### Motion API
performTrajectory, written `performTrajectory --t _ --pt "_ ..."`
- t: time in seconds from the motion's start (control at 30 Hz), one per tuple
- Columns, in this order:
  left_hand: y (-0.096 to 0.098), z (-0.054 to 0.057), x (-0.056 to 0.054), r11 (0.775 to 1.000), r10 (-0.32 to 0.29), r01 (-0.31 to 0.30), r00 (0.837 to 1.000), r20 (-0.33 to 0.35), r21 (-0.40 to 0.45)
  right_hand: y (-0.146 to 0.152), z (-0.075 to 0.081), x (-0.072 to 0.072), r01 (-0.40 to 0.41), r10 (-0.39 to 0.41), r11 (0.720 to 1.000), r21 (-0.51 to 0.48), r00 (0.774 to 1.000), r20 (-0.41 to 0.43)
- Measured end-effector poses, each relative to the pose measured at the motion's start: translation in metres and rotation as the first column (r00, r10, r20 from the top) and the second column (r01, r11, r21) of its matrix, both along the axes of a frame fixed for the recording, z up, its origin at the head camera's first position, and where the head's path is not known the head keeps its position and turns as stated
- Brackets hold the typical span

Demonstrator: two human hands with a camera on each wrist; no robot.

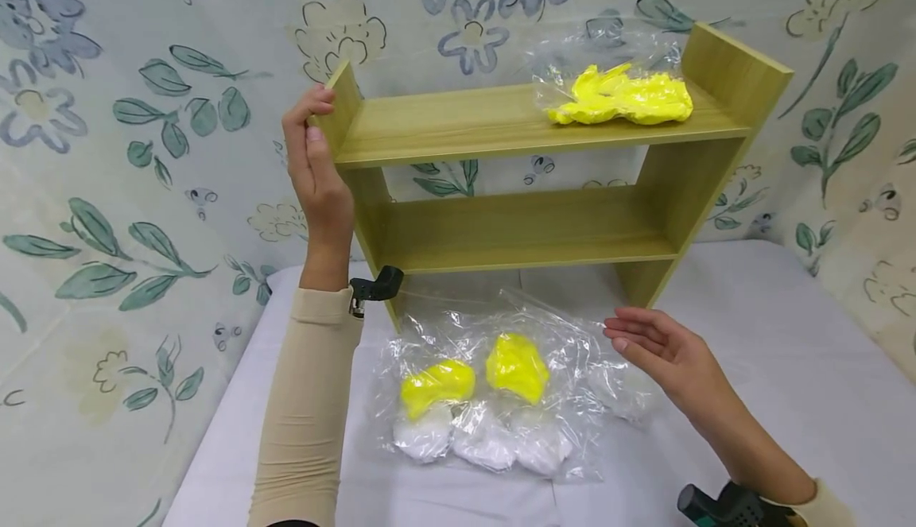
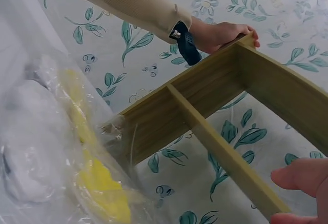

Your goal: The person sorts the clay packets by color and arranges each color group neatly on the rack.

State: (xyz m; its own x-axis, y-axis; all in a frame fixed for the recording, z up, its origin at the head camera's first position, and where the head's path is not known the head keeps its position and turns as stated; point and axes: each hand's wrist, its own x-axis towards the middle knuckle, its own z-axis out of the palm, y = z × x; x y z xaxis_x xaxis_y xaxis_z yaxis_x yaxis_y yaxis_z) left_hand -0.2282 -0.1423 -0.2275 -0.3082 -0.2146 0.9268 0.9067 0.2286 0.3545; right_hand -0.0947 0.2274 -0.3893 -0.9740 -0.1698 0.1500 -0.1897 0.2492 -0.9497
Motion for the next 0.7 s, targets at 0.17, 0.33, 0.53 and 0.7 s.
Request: performTrajectory --t 0.17,0.33,0.53,0.7 --pt "0.001 0.001 -0.001 1.000 -0.003 0.003 1.000 0.000 0.015 0.003 -0.017 0.004 -0.037 0.038 0.999 -0.015 0.995 0.090" --pt "0.002 0.001 -0.002 0.999 -0.013 0.013 1.000 -0.006 0.029 0.005 -0.030 0.010 -0.043 0.037 0.999 0.025 0.979 0.200" --pt "0.002 0.001 -0.003 0.999 -0.022 0.023 1.000 -0.008 0.044 0.005 -0.044 0.012 -0.053 0.068 0.997 -0.053 0.934 0.350" --pt "0.003 0.001 -0.003 0.998 -0.035 0.036 0.999 -0.012 0.052 0.004 -0.052 0.012 -0.070 0.125 0.988 -0.140 0.891 0.436"
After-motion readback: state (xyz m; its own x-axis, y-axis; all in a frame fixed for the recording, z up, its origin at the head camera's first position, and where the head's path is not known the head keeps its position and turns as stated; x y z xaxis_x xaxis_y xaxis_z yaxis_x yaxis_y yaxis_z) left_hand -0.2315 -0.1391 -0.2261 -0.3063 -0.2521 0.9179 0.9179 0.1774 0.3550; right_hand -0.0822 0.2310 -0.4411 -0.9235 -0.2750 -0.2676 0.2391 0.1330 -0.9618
